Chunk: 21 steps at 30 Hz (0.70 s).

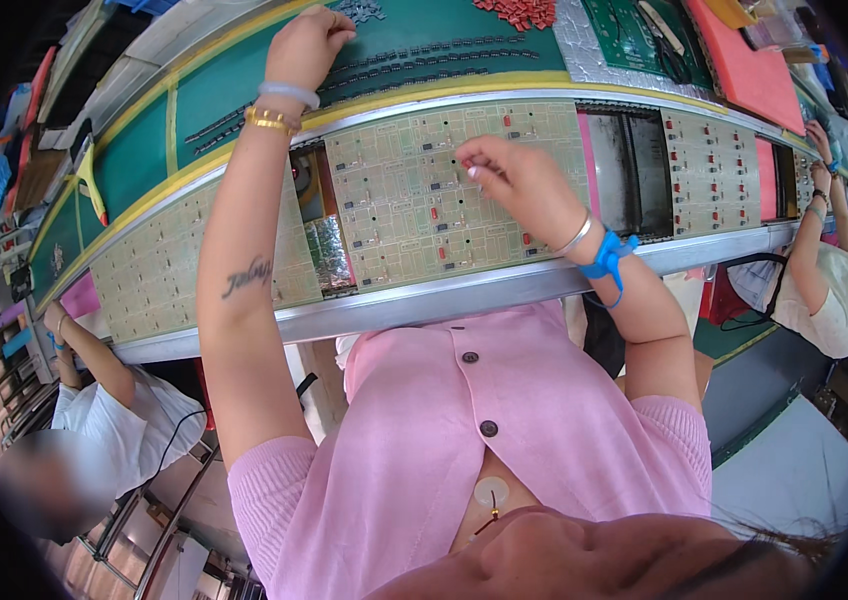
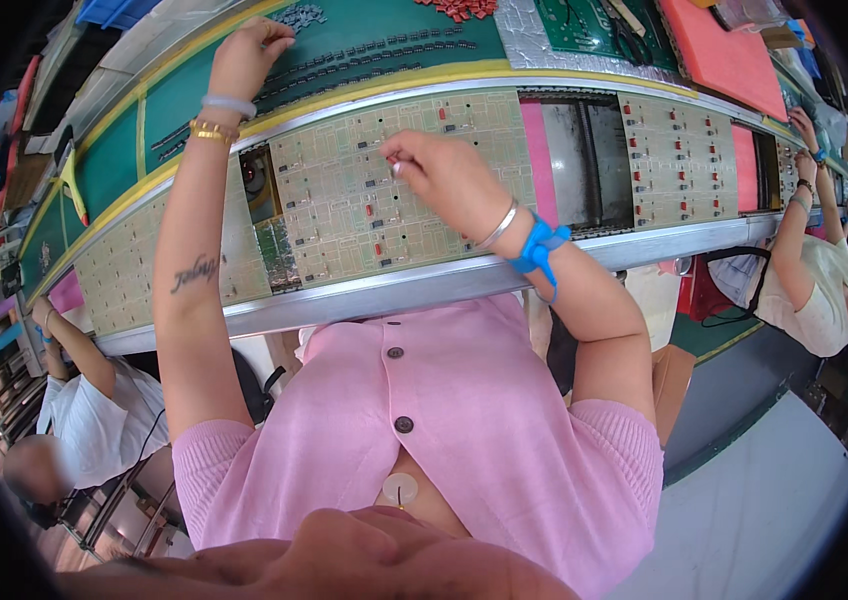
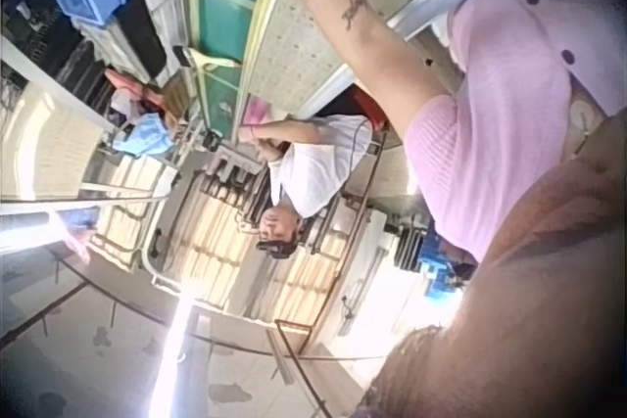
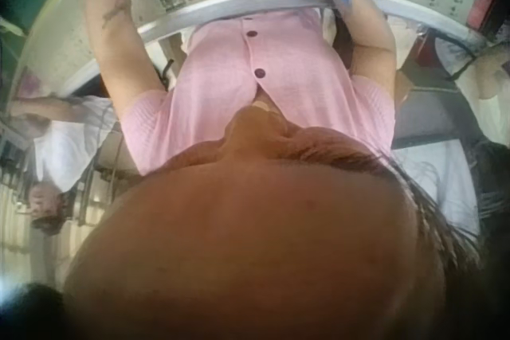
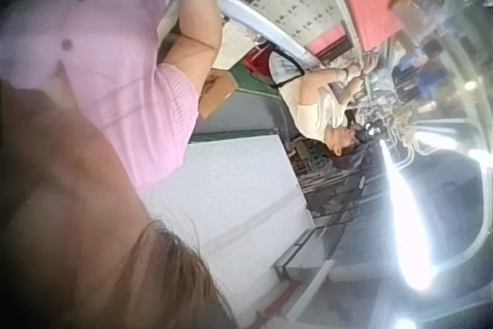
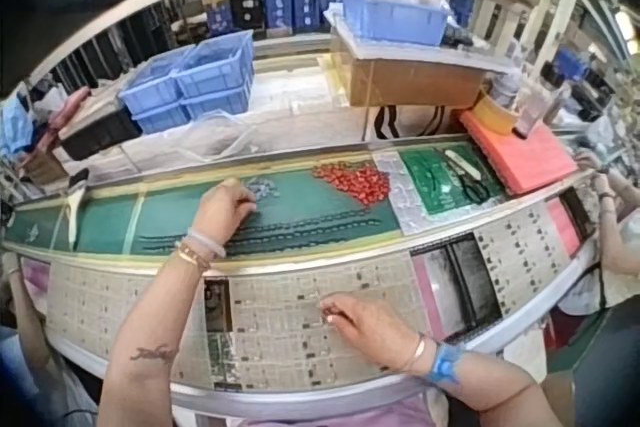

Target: Manually inserting and assembling electronic components onto printed circuit boards on a factory production line.

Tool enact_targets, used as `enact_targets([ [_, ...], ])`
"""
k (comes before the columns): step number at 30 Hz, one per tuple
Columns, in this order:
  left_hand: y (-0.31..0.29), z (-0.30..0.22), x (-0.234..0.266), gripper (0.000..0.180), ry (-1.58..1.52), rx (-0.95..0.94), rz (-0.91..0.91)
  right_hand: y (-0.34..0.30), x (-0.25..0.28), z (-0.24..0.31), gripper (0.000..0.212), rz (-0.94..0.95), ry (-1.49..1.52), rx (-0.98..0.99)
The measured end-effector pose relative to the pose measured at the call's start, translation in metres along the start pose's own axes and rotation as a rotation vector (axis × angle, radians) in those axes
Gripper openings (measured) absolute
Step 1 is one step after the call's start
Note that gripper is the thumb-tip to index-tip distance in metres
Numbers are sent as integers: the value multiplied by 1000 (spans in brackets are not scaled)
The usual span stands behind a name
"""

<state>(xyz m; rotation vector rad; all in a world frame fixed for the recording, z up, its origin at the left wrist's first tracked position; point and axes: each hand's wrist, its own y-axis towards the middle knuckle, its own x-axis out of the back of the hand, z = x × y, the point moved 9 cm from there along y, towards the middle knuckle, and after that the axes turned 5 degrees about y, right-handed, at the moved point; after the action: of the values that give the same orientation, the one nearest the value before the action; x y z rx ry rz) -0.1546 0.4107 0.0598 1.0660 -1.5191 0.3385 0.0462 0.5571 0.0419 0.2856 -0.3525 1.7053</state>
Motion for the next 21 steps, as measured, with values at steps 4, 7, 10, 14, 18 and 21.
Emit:
enact_targets([
  [4, 16, 33, -37, 16, 25, 135, 164, 2, -10, -1, 19, -6, -68, -18],
  [7, 11, 41, -35, 18, 28, 110, 140, 7, -22, 1, 19, 26, -97, 24],
  [10, 21, 16, -38, 9, 53, 84, 133, 13, -22, -4, 17, -10, -202, 47],
  [14, 1, 9, 3, 10, -749, -254, -182, 17, -33, 10, 14, -41, -285, 223],
  [18, 8, 16, -9, 12, -405, 58, -52, 19, -35, 10, 13, -49, -272, 229],
  [21, 10, 35, -29, 12, -45, 280, 119, 22, -35, 7, 14, -62, -273, 208],
])
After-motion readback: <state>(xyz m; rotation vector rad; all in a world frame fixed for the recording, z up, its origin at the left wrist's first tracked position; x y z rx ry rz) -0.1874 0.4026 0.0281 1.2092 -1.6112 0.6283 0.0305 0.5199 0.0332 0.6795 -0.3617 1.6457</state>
